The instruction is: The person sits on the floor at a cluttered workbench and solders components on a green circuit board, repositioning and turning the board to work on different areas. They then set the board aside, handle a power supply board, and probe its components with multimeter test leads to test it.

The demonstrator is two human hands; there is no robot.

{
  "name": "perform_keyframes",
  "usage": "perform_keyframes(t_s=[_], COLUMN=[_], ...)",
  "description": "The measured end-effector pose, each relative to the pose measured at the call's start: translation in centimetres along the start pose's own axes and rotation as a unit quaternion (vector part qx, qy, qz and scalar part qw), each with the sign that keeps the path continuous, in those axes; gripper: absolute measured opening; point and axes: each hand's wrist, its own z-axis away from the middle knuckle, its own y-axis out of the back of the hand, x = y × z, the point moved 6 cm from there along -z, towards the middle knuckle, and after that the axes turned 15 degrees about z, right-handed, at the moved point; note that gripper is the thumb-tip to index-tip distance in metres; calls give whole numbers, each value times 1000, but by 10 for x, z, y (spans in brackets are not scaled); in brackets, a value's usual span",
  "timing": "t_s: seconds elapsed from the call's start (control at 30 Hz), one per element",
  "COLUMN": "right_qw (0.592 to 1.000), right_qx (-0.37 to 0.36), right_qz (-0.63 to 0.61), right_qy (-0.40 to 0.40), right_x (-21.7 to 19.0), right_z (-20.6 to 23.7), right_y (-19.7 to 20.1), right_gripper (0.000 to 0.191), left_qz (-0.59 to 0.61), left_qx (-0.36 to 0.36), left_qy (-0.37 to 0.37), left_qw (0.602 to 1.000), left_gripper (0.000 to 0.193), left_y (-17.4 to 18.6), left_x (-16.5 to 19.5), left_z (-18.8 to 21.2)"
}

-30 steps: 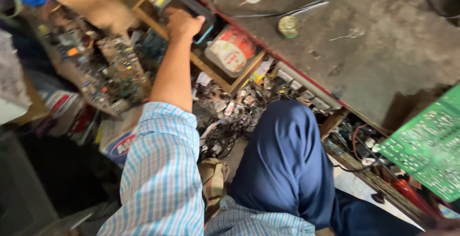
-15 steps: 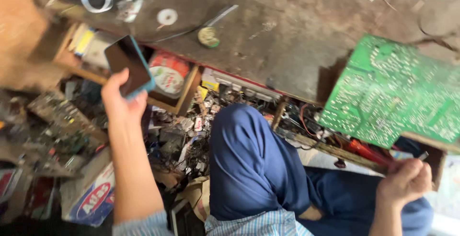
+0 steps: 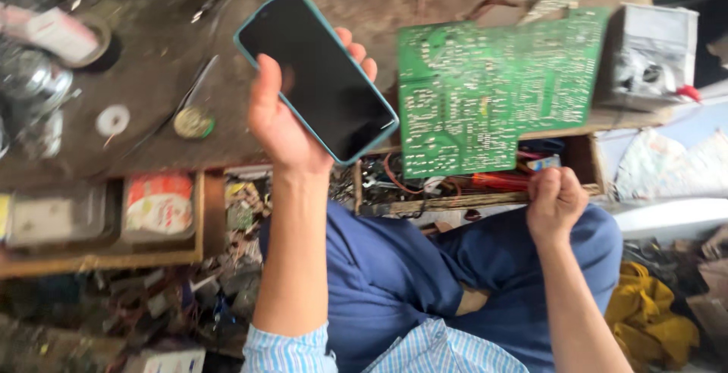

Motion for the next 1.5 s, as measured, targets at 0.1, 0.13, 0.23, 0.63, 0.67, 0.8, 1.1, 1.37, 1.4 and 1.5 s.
perform_keyframes(t_s=[0.1, 0.13, 0.23, 0.63, 0.67, 0.8, 1.1, 1.37, 1.4, 1.5], right_qw=[999, 999, 997, 996, 996, 997, 1000, 997, 997, 998], right_qx=[5, 6, 6, 12, 12, 8, 13, 10, 10, 11], right_qz=[33, 42, 71, 86, 88, 80, 25, 73, 68, 60], right_qy=[14, 13, 27, 22, 22, 20, 7, 39, 37, 33], right_x=[-7, -9, -15, -20, -20, -18, -9, -22, -22, -21], right_z=[-4, -6, -9, -11, -11, -7, 0, 3, 3, 3], right_y=[2, 3, 4, 3, 3, 2, -4, -6, -6, -7], right_gripper=[35, 35, 42, 40, 40, 40, 40, 51, 51, 51], left_qz=[5, 5, 84, 30, 52, 54, 4, -327, -332, -337], left_qx=[-56, -58, 33, 165, 199, 195, 103, 134, 134, 134], left_qy=[-2, -4, -75, -195, -197, -157, -49, -214, -216, -218], left_qw=[998, 998, 993, 966, 959, 967, 993, 911, 908, 906], left_gripper=[71, 72, 66, 74, 78, 80, 54, 44, 43, 44], left_y=[5, 12, 46, 101, 104, 100, 123, 143, 144, 143], left_x=[-8, -10, -4, 39, 38, 23, 5, 23, 23, 22], left_z=[-29, -32, -31, -28, -26, -22, -32, -31, -30, -31])
